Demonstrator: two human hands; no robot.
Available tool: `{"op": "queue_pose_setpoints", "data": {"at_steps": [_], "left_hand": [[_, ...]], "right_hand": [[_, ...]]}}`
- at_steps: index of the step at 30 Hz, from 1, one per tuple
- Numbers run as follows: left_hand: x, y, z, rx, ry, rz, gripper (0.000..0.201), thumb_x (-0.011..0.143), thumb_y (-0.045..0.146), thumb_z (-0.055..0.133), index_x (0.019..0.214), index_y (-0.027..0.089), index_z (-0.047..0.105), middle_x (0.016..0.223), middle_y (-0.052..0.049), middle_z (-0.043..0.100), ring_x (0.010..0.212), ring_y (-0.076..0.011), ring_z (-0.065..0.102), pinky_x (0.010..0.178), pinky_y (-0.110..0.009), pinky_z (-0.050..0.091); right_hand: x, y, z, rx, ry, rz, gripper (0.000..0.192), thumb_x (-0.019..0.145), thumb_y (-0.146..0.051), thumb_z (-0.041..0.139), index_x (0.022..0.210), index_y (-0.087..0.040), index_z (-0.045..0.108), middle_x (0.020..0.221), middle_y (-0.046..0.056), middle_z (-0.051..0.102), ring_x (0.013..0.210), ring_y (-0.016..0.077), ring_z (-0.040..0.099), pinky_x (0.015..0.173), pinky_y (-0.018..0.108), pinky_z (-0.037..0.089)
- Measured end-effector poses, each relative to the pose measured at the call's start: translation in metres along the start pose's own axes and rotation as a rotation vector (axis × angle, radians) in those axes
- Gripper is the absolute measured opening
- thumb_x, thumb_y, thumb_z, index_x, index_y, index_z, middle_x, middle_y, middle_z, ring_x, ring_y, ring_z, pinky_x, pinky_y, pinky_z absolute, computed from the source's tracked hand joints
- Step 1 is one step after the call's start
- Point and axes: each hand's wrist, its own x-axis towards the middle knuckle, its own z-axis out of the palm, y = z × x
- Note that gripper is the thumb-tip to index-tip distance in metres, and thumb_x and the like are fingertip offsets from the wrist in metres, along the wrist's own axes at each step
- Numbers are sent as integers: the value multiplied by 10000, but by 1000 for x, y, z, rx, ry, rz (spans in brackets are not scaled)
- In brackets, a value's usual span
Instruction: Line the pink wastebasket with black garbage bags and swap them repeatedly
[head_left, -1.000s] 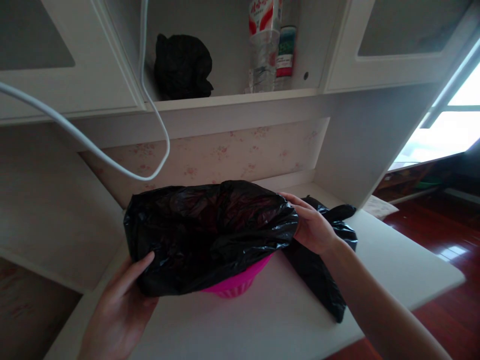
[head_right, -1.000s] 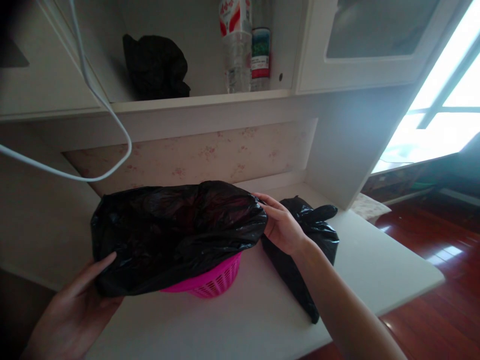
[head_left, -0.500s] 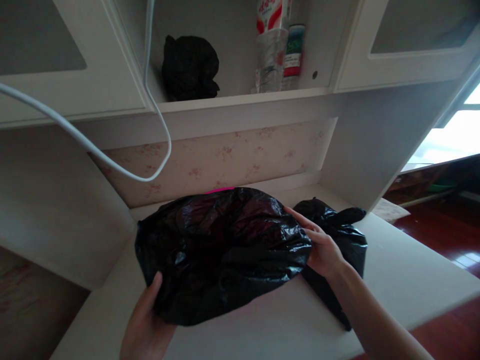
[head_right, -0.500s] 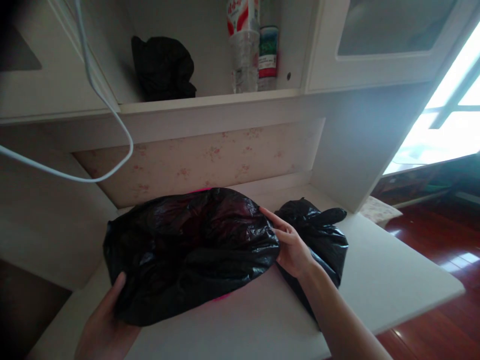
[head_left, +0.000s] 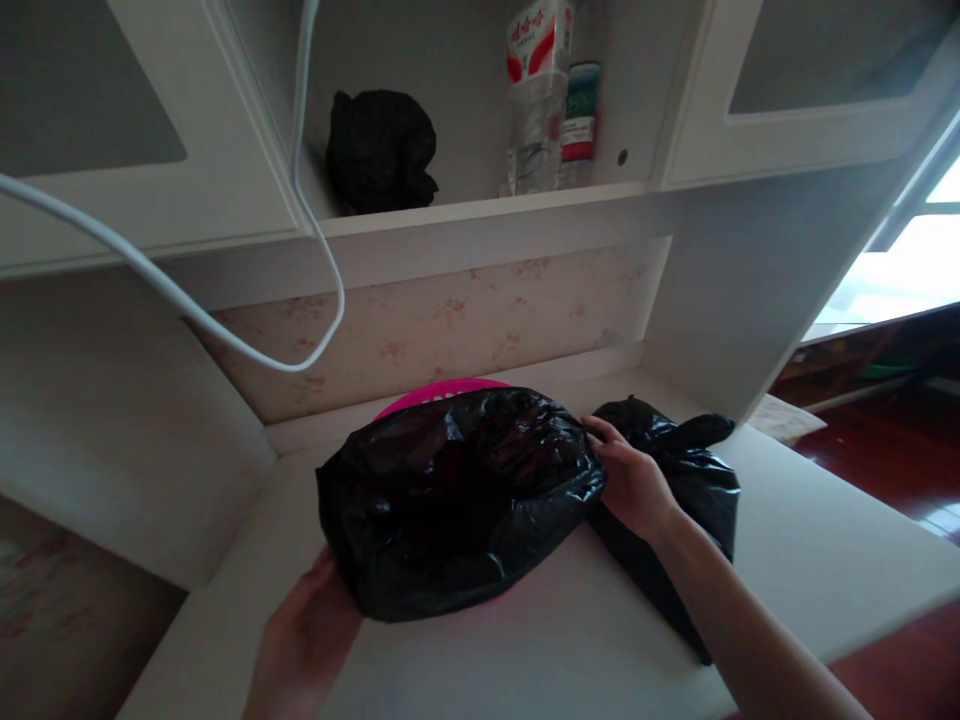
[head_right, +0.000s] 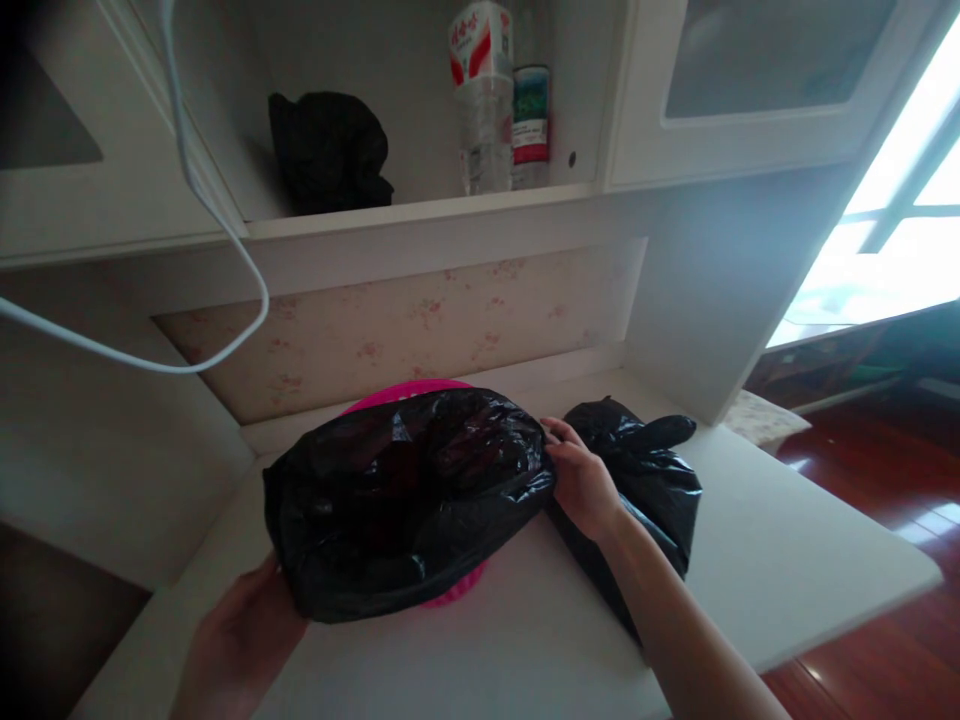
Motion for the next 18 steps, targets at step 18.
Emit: {"op": "queue_pose_setpoints", "data": {"at_steps": [18], "left_hand": [[67,83,67,657,-4,384,389,685,432,914,972,213,770,868,1,771,824,-183,675,690,-219,462]], "right_hand": [[83,-49,54,-740,-115,-270,397,760,-583,805,832,-206,702,765,-25,661,755,164,578,745,296,473]]}}
